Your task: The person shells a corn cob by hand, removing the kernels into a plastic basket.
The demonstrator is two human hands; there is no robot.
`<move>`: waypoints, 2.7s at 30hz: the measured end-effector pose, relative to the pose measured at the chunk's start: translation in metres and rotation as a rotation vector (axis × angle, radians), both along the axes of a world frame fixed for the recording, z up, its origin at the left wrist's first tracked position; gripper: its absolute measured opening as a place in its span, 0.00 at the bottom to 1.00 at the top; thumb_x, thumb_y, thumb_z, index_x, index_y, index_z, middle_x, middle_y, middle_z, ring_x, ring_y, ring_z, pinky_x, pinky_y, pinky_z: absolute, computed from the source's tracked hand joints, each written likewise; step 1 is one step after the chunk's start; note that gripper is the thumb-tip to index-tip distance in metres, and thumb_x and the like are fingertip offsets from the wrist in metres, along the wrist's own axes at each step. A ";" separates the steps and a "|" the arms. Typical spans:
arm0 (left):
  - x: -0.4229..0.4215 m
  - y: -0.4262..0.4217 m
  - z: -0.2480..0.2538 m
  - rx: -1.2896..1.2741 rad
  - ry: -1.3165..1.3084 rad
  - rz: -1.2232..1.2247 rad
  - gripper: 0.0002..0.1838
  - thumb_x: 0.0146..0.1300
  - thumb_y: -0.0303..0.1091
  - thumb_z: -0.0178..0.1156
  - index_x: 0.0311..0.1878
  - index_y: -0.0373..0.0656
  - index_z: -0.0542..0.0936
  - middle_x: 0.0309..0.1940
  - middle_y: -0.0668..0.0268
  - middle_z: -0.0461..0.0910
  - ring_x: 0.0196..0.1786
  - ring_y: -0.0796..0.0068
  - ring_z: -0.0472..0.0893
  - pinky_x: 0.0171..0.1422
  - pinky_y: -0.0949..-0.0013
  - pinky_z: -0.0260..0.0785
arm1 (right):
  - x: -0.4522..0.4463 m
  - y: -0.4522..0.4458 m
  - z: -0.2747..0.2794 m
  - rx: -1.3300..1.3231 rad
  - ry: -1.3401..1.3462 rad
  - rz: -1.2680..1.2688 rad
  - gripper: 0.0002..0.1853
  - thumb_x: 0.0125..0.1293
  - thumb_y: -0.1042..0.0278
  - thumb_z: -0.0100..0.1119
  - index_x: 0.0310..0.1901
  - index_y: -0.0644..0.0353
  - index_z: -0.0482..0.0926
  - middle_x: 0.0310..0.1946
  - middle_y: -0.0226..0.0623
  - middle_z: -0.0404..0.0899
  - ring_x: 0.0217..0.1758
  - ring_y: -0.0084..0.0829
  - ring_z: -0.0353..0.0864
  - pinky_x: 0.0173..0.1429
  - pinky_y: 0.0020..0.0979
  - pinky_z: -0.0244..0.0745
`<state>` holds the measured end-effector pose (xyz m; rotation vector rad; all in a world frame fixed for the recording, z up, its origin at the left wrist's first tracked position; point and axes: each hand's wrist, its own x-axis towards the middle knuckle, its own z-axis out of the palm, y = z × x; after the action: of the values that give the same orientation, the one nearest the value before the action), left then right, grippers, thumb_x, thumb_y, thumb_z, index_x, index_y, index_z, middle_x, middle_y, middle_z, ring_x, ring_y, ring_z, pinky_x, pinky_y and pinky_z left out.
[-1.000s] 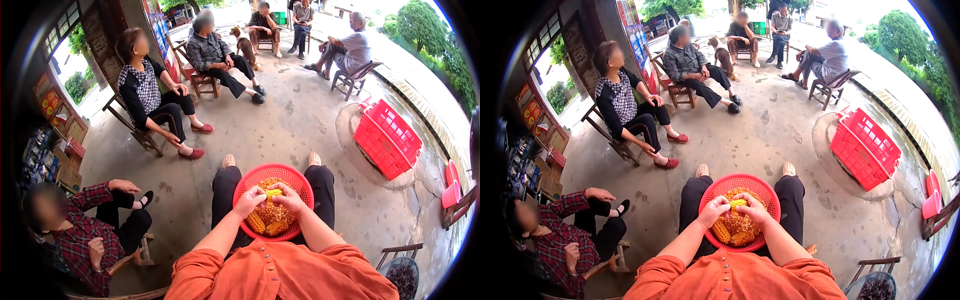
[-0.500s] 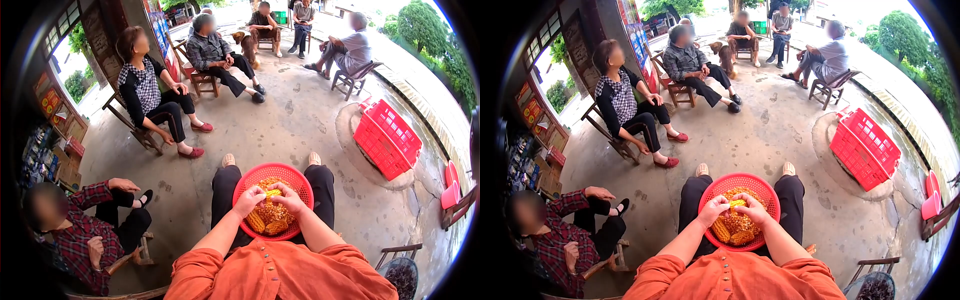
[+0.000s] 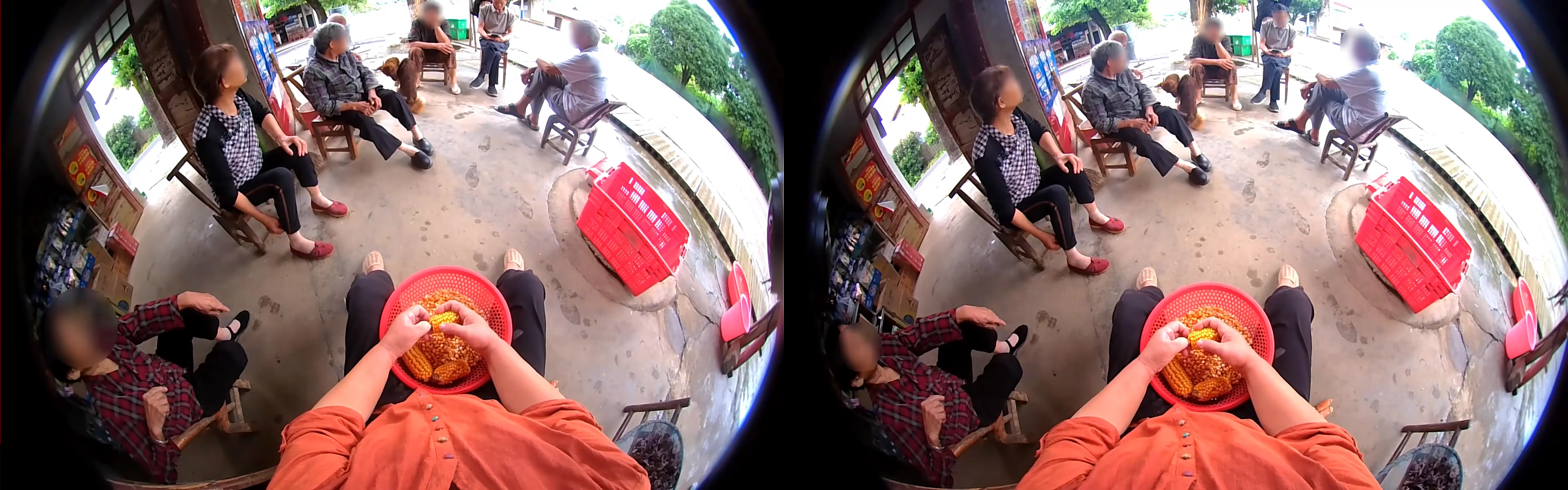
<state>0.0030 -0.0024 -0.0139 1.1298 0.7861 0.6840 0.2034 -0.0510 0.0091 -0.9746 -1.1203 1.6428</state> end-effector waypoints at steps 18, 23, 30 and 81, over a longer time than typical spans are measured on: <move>0.001 -0.001 0.011 -0.088 0.001 -0.008 0.02 0.68 0.28 0.55 0.42 0.44 0.73 0.31 0.72 0.76 0.30 0.83 0.77 0.37 0.77 0.72 | -0.003 -0.002 0.010 -0.092 0.058 -0.063 0.20 0.65 0.72 0.64 0.57 0.57 0.73 0.34 0.27 0.77 0.34 0.19 0.75 0.42 0.21 0.72; 0.002 -0.001 0.007 -0.034 0.013 -0.002 0.05 0.70 0.33 0.57 0.42 0.44 0.73 0.29 0.72 0.76 0.28 0.84 0.76 0.34 0.78 0.71 | -0.003 -0.001 0.003 -0.053 0.025 -0.061 0.19 0.65 0.71 0.65 0.57 0.56 0.73 0.39 0.26 0.77 0.38 0.17 0.76 0.44 0.21 0.73; 0.003 -0.004 0.006 -0.004 0.037 0.063 0.02 0.68 0.30 0.56 0.40 0.46 0.73 0.29 0.73 0.75 0.27 0.84 0.75 0.32 0.78 0.70 | -0.003 0.001 0.001 0.005 -0.159 -0.022 0.20 0.66 0.67 0.65 0.58 0.56 0.73 0.41 0.26 0.77 0.39 0.16 0.76 0.44 0.21 0.73; 0.002 0.000 0.008 -0.003 0.019 0.048 0.03 0.66 0.29 0.58 0.40 0.44 0.75 0.27 0.74 0.74 0.26 0.86 0.72 0.31 0.80 0.65 | -0.003 0.001 -0.005 -0.133 -0.024 -0.012 0.24 0.61 0.75 0.66 0.59 0.59 0.72 0.37 0.31 0.79 0.36 0.21 0.79 0.42 0.25 0.76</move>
<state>0.0053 -0.0022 -0.0061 1.1195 0.8322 0.7128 0.2007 -0.0495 0.0046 -1.0865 -1.0297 1.7167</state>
